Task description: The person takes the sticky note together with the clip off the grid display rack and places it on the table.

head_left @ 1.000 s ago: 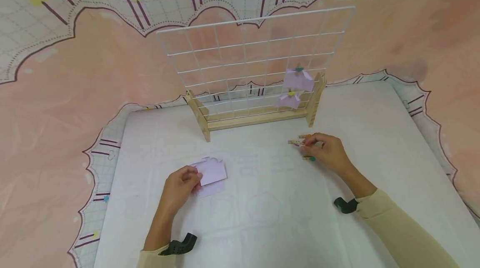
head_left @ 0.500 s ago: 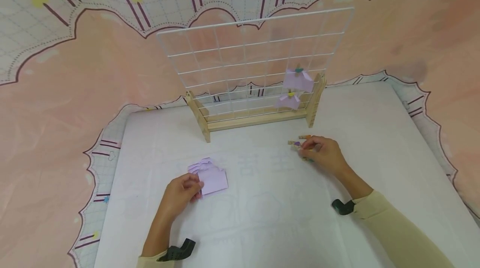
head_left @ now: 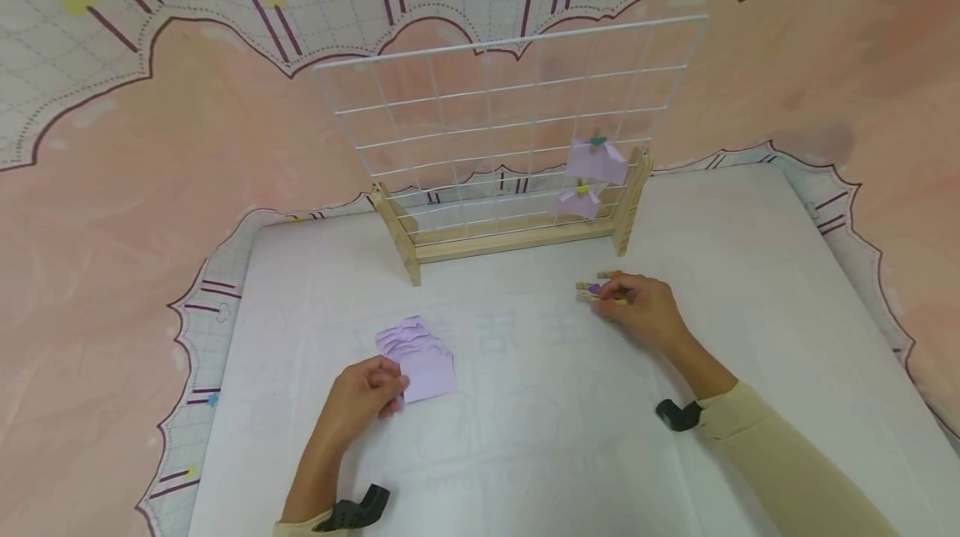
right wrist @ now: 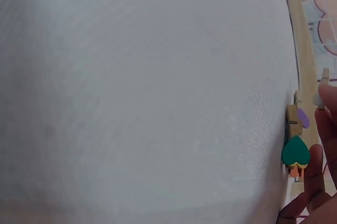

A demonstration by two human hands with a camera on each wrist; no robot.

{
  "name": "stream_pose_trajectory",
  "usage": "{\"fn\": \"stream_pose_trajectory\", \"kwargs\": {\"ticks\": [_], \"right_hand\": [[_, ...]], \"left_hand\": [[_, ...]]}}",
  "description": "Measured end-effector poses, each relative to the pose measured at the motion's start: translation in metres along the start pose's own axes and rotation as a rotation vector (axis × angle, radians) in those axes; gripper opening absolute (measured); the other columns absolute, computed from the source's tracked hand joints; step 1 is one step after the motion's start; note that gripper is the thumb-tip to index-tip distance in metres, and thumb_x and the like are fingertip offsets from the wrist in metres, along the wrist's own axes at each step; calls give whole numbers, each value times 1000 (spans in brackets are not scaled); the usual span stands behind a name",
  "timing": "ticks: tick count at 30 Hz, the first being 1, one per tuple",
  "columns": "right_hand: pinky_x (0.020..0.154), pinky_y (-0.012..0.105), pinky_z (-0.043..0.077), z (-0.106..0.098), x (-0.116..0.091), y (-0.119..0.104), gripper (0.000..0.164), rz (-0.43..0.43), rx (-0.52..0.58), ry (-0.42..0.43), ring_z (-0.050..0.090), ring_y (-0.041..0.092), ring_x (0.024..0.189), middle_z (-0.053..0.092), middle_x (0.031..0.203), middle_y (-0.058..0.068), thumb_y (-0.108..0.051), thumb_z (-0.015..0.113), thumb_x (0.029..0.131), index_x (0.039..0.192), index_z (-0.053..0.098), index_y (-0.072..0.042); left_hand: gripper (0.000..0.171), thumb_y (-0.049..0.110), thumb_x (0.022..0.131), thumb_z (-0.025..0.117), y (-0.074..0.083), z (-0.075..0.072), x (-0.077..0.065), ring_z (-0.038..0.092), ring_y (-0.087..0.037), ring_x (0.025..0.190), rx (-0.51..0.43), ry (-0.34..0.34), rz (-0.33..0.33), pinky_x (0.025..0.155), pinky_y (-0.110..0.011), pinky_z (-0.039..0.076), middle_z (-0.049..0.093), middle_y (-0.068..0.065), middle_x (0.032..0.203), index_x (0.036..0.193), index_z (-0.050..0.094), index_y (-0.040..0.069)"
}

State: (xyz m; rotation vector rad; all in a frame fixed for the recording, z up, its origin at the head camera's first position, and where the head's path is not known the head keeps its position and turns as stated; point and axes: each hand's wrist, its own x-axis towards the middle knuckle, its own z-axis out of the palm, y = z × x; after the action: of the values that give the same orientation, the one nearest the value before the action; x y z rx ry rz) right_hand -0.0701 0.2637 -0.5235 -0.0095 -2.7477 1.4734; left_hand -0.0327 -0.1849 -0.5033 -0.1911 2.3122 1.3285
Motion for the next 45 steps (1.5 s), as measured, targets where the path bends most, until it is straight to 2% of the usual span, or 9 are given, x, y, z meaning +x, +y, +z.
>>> {"fn": "stream_pose_trajectory", "kwargs": {"ticks": [8,15,21,45], "right_hand": [[74,19,47,0,0,-3,12,14,-34,-9,65,13,86,76,97,10,-8,86,80,88,77,-9],[68,26,42,0,0,-2,11,14,-86,-15,56,17,76,76,88,8,-10,86,81,87,76,-10],[68,28,40,0,-1,-2,11,17,-113,-18,54,17,75,76,87,7,-12,86,81,86,76,-11],[82,36,44,-2,3,-3,10,71,-153,-44,63,26,92,78,91,8,-16,85,82,86,77,-12]], "left_hand": [[17,13,92,74,-3,2,-2,62,-16,57,-15,9,8,55,-25,53,69,-7,68,101,65,1],[14,11,92,73,-4,6,-2,64,-16,60,0,38,-9,59,-24,56,69,-6,69,98,65,2],[13,11,93,73,-4,8,-3,65,-17,61,-4,55,-4,60,-24,57,70,-6,70,97,65,1],[15,11,92,74,-6,9,-1,66,-16,62,-13,72,-14,60,-23,57,71,-6,71,98,65,0]]}}
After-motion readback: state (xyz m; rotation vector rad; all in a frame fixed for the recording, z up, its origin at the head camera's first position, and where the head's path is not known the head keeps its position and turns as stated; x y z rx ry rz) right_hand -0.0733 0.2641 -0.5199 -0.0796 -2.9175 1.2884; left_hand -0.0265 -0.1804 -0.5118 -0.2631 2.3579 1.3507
